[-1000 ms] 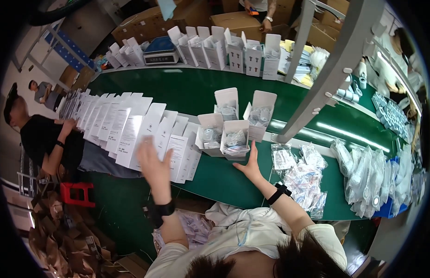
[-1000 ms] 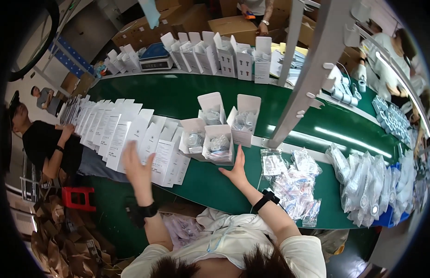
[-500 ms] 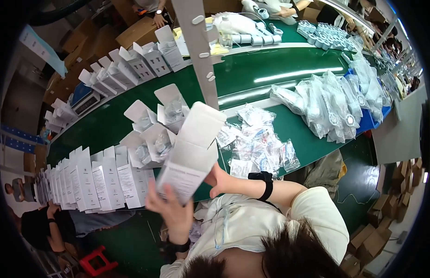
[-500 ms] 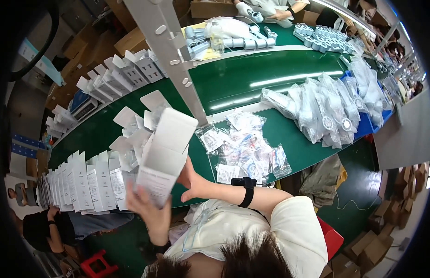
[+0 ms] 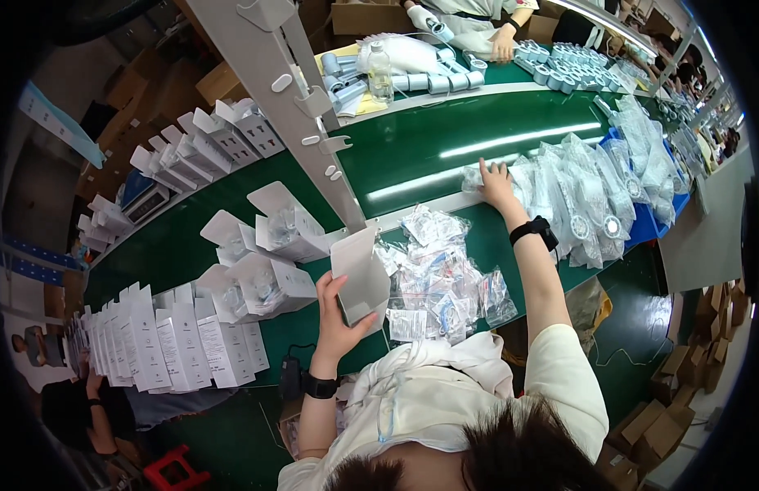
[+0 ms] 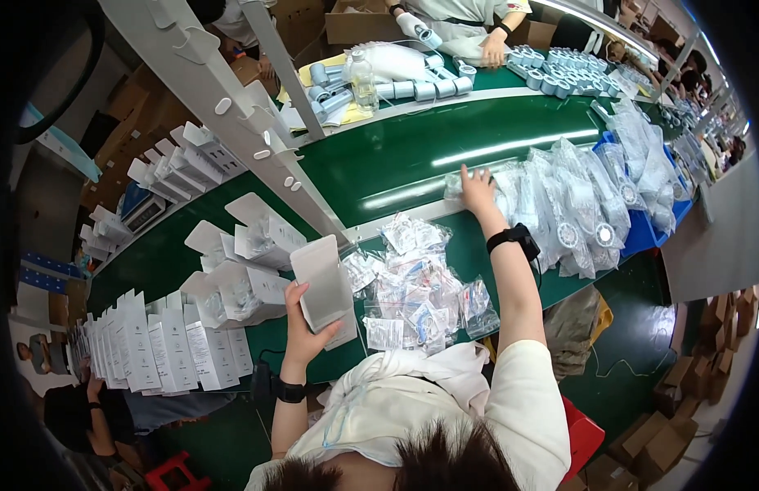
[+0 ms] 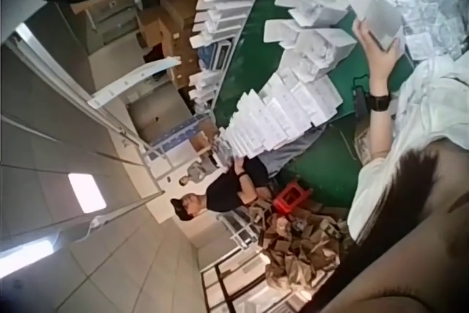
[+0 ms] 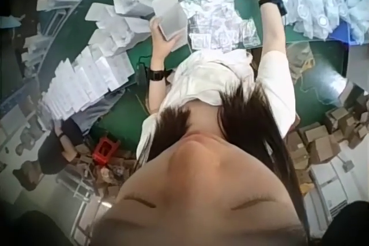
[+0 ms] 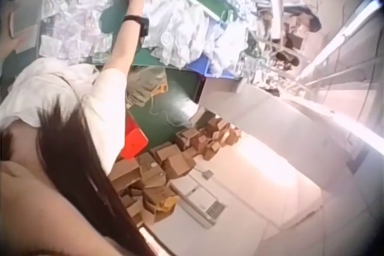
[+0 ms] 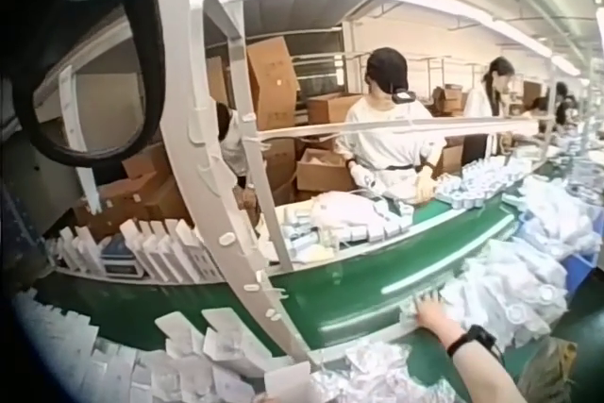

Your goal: The person packages items by hand, picking up a box and placing a wrapped device and a small plastic bag inside before setting it on the table. This process is repeated for several boxes, occasionally moving items to organize the workspace.

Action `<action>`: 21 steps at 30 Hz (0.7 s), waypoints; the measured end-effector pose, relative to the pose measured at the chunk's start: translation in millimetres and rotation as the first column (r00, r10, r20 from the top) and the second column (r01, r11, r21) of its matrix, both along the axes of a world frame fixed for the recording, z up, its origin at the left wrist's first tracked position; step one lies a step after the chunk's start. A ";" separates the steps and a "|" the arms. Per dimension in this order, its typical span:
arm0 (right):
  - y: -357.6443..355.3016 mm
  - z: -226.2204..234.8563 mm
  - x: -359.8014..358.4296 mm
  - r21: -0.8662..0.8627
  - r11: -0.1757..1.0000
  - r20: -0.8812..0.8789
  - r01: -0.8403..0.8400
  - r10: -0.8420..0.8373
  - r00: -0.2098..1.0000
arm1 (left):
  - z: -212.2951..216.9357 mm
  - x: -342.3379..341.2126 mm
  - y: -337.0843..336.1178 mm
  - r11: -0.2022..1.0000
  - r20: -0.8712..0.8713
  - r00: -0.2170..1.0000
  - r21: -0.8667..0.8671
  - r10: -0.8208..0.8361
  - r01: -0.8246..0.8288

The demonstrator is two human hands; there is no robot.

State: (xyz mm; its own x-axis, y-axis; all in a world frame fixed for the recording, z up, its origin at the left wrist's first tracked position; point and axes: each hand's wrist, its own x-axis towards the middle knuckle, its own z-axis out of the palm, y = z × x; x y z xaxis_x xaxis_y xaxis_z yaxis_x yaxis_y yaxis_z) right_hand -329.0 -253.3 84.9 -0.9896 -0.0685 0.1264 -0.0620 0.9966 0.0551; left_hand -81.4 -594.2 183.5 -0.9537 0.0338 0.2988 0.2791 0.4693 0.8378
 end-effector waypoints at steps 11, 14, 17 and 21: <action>-21.5 77.8 7.2 -0.939 0.266 -0.214 -0.220 0.052 0.975 | -28.0 -5.3 -0.2 0.962 -0.003 0.965 -0.080 0.262 -0.262; -77.7 133.4 54.4 -0.907 -0.408 -0.085 -0.102 -0.061 0.995 | -37.0 -10.0 4.7 0.946 -0.106 0.944 -0.057 0.312 -0.319; -143.3 149.2 99.1 -0.587 -0.802 0.022 0.110 0.120 0.993 | -42.4 -13.4 12.3 0.943 -0.145 0.933 0.011 0.330 -0.332; -216.0 151.2 140.2 -0.527 -0.817 0.074 0.234 0.230 0.970 | -46.1 -7.6 25.6 0.867 -0.036 0.867 0.047 0.498 -0.496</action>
